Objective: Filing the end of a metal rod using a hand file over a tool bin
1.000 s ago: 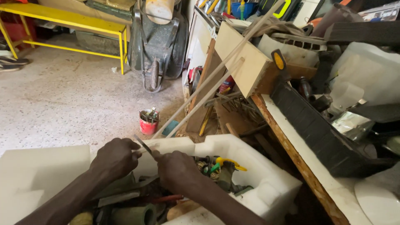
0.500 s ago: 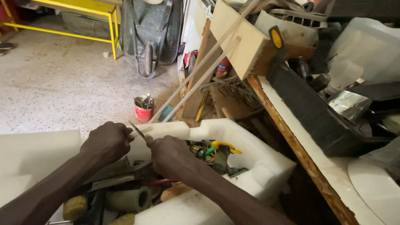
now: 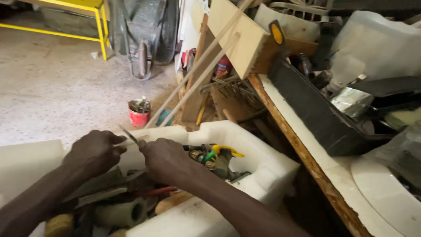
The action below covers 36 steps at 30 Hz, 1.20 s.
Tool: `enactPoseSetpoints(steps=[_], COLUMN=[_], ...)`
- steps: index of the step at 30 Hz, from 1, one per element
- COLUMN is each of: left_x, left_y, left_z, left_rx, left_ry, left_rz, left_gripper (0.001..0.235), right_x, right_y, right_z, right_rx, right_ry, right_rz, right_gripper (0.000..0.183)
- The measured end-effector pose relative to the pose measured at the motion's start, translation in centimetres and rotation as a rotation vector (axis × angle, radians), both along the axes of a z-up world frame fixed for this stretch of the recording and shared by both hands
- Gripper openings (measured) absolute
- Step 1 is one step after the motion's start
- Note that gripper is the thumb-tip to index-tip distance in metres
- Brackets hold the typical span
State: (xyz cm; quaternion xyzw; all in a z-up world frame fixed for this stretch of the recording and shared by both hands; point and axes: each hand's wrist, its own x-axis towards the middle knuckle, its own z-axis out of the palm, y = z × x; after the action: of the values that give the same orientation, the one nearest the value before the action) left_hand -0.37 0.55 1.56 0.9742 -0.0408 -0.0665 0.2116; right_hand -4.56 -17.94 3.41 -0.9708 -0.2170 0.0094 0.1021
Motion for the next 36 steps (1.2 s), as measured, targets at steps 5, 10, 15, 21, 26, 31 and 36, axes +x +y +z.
enactPoseSetpoints(steps=[5,10,15,21,26,31,36], left_x=[-0.3,-0.1,-0.2,-0.2,0.2,1.3,0.8], left_y=[-0.1,0.8,0.3,-0.8,0.6,1.5,1.6], left_z=[0.4,0.3,0.1,-1.3,-1.6,-2.6,-0.9], left_rx=[0.12,0.047,0.01,0.019,-0.021,-0.066,0.038], left_ry=[-0.01,0.049,-0.009,0.045,0.018,-0.035,-0.054], left_rz=[-0.035,0.068,0.017,0.021,0.023,0.053,0.014], left_gripper=[0.035,0.039,0.039,0.036,0.037,0.036,0.033], right_x=[1.8,1.4,-2.4,2.0,1.8,-2.8,0.3], right_y=[2.1,2.2,0.4,1.4,1.6,0.9,1.6], right_z=[-0.5,-0.5,2.3,-0.4,-1.9,2.1,0.1], right_rx=[0.03,-0.09,0.051,0.01,0.085,0.021,0.016], right_ry=[0.013,0.064,0.015,-0.029,-0.004,-0.057,-0.154], right_rz=[-0.072,-0.047,0.04,0.009,-0.005,0.007,0.126], right_gripper=[0.041,0.066,0.044,0.04,0.039,0.041,0.04])
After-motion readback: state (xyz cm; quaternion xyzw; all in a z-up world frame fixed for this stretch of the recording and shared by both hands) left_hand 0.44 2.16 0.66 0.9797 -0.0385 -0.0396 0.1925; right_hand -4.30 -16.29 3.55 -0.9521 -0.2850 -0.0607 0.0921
